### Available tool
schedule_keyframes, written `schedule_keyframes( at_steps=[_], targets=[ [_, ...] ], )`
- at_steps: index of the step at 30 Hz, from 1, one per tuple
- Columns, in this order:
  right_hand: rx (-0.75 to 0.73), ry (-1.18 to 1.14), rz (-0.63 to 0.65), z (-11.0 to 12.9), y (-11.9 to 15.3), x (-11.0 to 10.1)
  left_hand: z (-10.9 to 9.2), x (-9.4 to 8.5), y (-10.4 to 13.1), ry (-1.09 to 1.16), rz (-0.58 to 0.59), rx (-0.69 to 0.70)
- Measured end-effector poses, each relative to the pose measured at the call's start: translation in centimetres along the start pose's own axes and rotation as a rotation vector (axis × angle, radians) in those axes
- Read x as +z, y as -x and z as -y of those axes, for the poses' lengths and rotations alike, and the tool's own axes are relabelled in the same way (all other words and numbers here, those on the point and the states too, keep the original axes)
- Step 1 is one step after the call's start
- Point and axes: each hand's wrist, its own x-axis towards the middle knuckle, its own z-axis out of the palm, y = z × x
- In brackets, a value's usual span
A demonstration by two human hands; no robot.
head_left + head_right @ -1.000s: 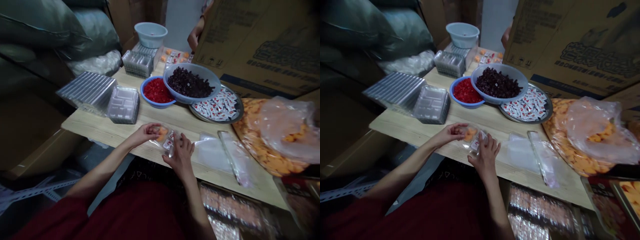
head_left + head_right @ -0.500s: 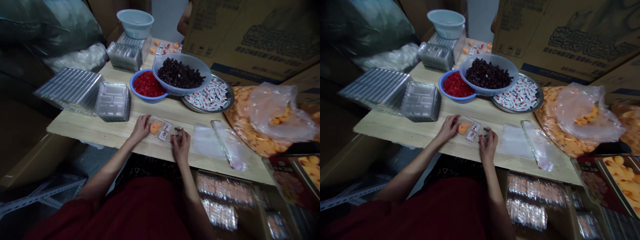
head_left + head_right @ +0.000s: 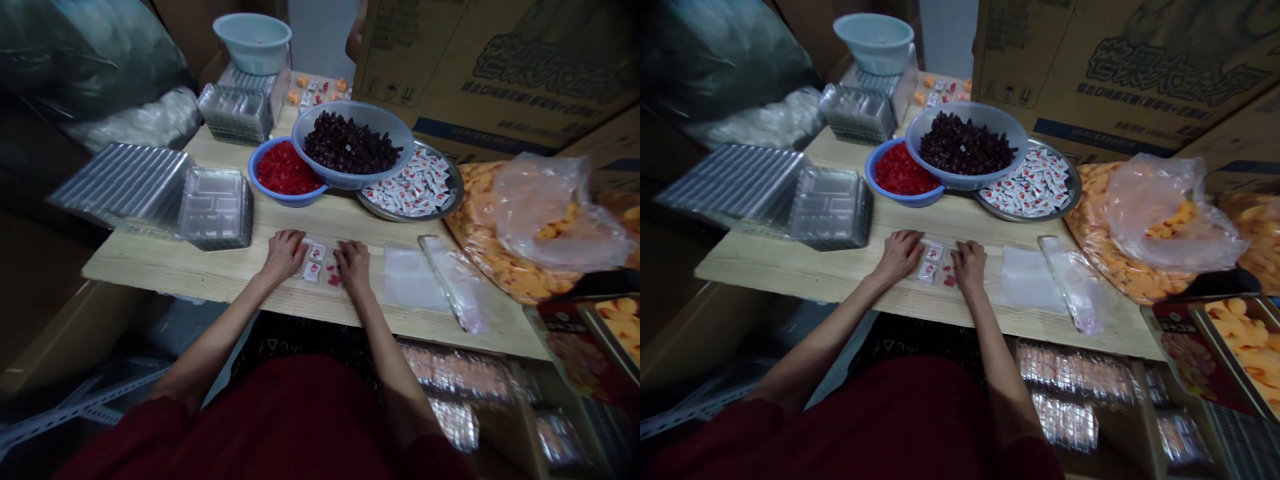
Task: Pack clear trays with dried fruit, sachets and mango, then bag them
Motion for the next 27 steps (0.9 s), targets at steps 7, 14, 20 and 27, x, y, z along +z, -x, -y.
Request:
schedule_keyframes(
  at_steps=[7,14,20,27],
  targets=[
    [-0.124,0.164,0.023,3.6,7.4,0.2,-0.3,-2.6,6.8,0.159,-0.070,-0.056],
    [-0.154,-0.191,0.011,3.5,9.2,0.6,-0.9,-4.9,10.7,0.104,0.000,-0.302],
    [-0.128,-0.308,-0.066,2.3,9.0,-0.3,-1.5,-4.7,9.4,0.661,0.101,-0.478],
    [-0.091,-0.373,-0.074,1.3,10.2,-2.2,-4.1,-5.5,9.2,1.499,0.445,-0.890]
  ],
)
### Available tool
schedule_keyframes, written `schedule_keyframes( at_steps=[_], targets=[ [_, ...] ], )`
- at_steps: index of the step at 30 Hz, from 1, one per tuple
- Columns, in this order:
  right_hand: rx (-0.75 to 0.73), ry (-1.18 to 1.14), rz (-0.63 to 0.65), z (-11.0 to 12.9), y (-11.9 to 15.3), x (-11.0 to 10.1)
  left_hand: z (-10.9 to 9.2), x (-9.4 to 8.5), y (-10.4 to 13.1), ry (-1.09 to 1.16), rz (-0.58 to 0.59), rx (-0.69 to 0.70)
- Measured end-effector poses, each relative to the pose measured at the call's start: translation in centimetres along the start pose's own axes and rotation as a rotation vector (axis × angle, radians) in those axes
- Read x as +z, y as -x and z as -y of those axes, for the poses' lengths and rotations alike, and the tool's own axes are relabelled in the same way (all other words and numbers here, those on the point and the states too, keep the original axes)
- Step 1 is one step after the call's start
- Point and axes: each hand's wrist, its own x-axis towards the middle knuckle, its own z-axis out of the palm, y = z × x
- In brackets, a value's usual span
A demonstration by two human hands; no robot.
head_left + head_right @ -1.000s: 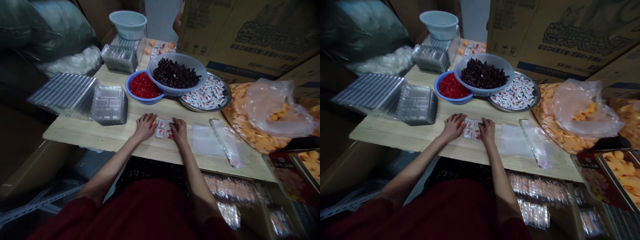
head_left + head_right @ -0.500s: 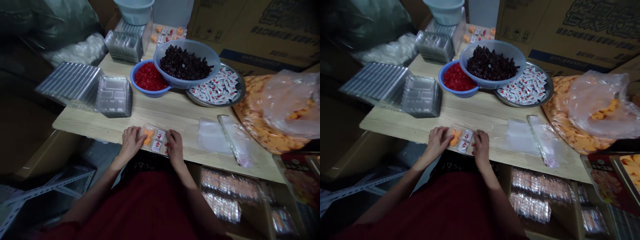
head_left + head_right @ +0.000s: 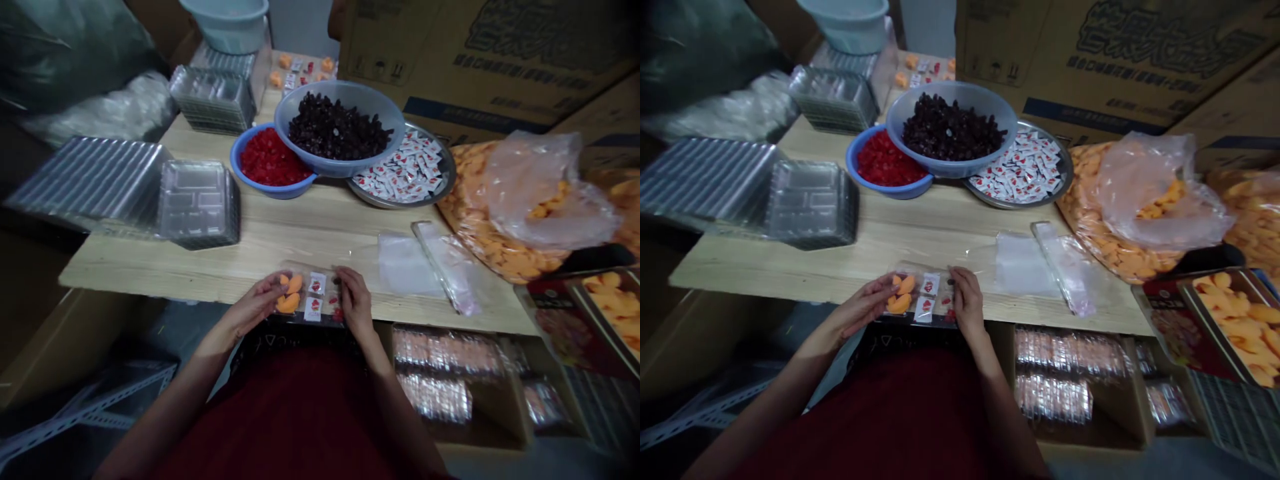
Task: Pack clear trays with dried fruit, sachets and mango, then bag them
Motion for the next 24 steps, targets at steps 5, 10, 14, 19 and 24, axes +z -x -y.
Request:
schedule_keyframes(
  at_steps=[5,10,14,19,24],
  targets=[
    [-0.036,0.111,-0.055,0.7,0.1,-1.2,1.2,0.8,0.4,0.076,0.044,-0.070],
    [0.103,0.399,-0.090,0.8,-0.7,-3.8,1.3,0.3,0.3,0.169,-0.146,0.053],
    [0.215,0.715,0.123,0.4,-1.8,-4.3,0.4,-0.3,0.1,0.224,-0.290,0.127],
    [0.314,0.857,0.287,0.1,-4.0,-4.3,0.2,-0.1,0.3,0.244,-0.321,0.148],
    [0.451,0.677,0.282,-0.6,-5.6,-6.2,0.8,-0.1,0.7,0.252,-0.311,0.153]
  ],
)
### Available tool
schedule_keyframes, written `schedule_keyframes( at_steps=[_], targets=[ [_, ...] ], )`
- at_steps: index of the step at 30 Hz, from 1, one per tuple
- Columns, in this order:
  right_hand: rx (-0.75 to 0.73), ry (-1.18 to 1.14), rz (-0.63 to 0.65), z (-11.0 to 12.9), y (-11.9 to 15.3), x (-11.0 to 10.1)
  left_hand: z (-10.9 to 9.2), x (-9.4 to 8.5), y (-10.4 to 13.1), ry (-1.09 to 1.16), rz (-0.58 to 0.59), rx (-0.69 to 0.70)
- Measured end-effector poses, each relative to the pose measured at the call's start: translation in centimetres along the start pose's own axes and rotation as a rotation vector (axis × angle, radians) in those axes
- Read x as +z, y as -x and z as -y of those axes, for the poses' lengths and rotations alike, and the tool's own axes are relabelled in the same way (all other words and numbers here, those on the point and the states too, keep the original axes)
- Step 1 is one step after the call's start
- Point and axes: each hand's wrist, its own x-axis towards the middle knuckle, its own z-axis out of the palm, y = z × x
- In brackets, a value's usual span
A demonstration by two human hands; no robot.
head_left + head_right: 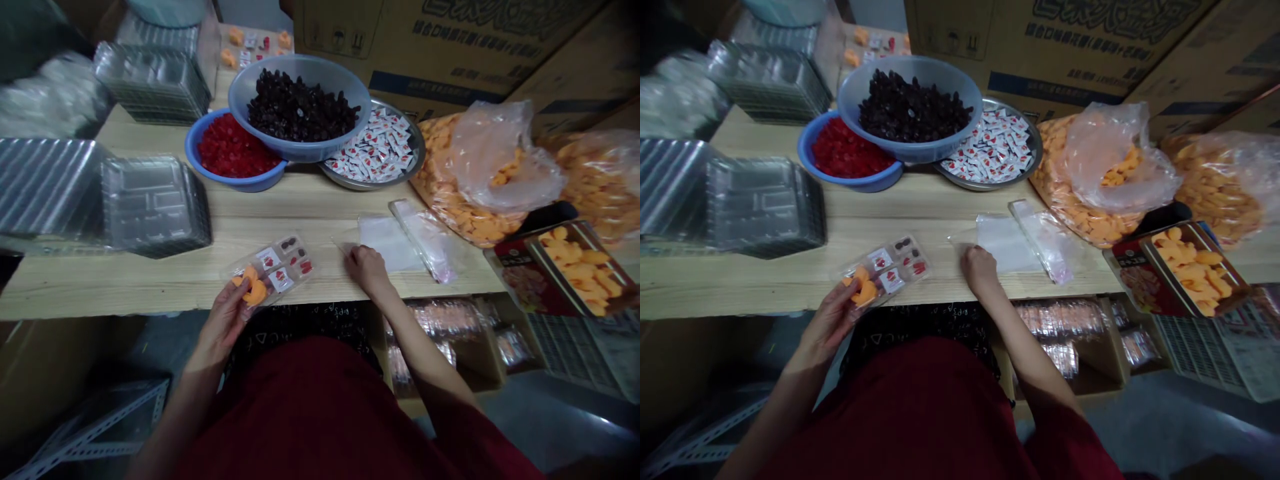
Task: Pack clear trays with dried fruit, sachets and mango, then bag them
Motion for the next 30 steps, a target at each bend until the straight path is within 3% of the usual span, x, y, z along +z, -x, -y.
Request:
schedule_keyframes(
  at_steps=[5,13,18,24,30],
  targets=[
    [0.027,-0.157,0.000,-1.5,-0.6,0.0,0.9,1.1,-0.4,0.022,0.027,0.013],
    [0.051,-0.594,0.022,-2.9,-1.0,0.9,3.3,5.4,-1.3,0.054,0.138,0.121],
    [0.051,-0.655,0.033,-3.2,-0.8,0.7,4.5,6.1,-1.6,-0.023,0.117,0.177],
    [0.107,-0.658,-0.159,-1.8,0.2,1.0,5.0,6.1,0.7,-0.078,0.084,0.277],
    [0.030,-0.459,-0.434,0.8,1.3,1.5,6.8,5.4,2.4,-0.183,0.077,0.236]
  ],
)
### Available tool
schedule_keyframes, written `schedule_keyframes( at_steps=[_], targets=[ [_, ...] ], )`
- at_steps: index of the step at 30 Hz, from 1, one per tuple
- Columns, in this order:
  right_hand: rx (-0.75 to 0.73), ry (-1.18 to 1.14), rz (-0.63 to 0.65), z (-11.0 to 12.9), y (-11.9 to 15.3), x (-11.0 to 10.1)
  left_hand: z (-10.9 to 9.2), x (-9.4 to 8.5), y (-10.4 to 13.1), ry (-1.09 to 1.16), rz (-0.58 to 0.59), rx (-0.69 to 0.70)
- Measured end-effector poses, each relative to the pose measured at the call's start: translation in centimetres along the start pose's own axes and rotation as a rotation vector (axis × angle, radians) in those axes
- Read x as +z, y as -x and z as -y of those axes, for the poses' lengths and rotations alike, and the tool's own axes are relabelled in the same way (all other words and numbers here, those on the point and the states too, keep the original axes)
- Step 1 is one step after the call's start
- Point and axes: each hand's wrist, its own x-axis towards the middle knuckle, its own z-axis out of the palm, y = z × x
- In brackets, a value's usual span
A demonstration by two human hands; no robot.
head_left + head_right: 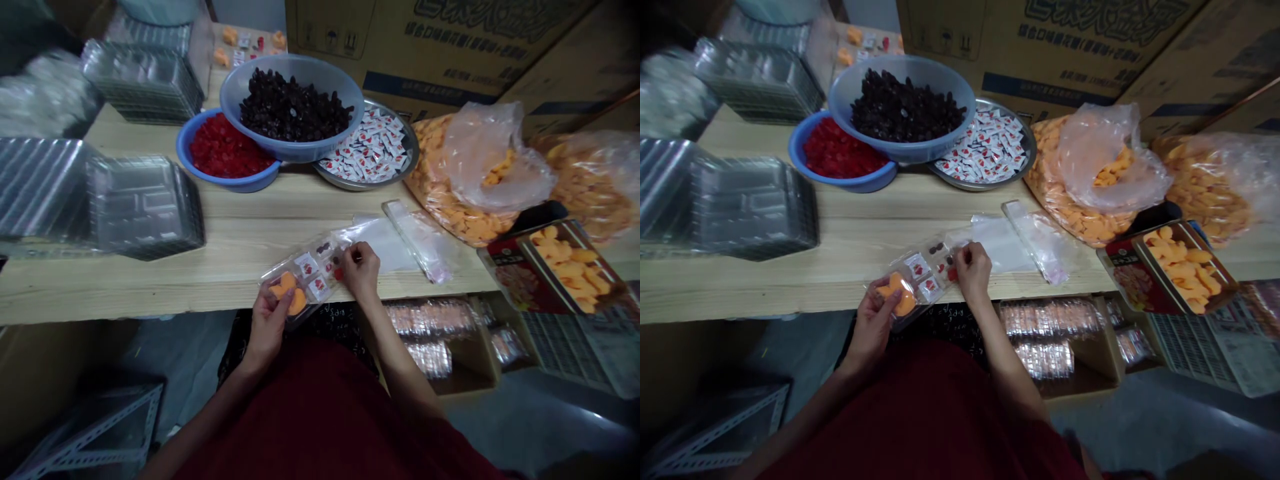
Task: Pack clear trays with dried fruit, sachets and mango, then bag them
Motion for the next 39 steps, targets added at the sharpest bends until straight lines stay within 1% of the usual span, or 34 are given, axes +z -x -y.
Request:
schedule_keyframes(
  at_steps=[2,4,7,12,16,18,20,23,27,30,35,37,39],
  targets=[
    [-0.064,0.051,-0.007,0.5,0.3,0.0,0.6,-0.2,0.0,-0.012,0.025,-0.023],
    [-0.130,0.101,0.011,0.8,0.5,-0.1,0.9,-0.2,-0.2,-0.001,0.067,-0.051],
    [-0.186,0.181,0.041,1.0,0.8,-0.5,0.9,0.3,-0.7,0.027,0.119,-0.082],
    [-0.130,0.281,0.108,0.5,0.7,-0.7,0.5,0.9,-0.9,0.052,0.134,-0.098],
    [-0.129,0.265,0.172,-0.4,0.0,-0.3,0.6,0.4,-0.5,0.047,0.126,-0.117],
    [-0.134,0.260,0.183,-0.7,-0.4,0.0,0.8,0.0,-0.4,0.041,0.130,-0.120],
    [-0.115,0.245,0.168,-0.9,-0.8,0.3,0.9,-0.3,-0.3,0.033,0.132,-0.126],
    [-0.091,0.189,0.109,-0.9,-1.0,0.7,0.9,-0.5,-0.4,0.031,0.136,-0.135],
    [-0.133,0.106,0.060,-0.6,-1.1,0.7,0.9,-0.6,-1.0,0.018,0.155,-0.120],
    [-0.206,0.050,0.094,-0.2,-0.8,0.6,0.6,-0.2,-1.5,0.029,0.178,-0.125],
    [-0.324,0.042,0.160,0.3,0.6,0.5,0.7,1.5,-1.9,0.106,0.187,-0.177],
    [-0.340,0.061,0.173,0.2,1.4,0.1,1.1,2.1,-1.9,0.146,0.187,-0.189],
    [-0.344,0.123,0.165,-0.2,2.1,-0.8,1.6,2.3,-2.0,0.173,0.175,-0.185]
  ],
)
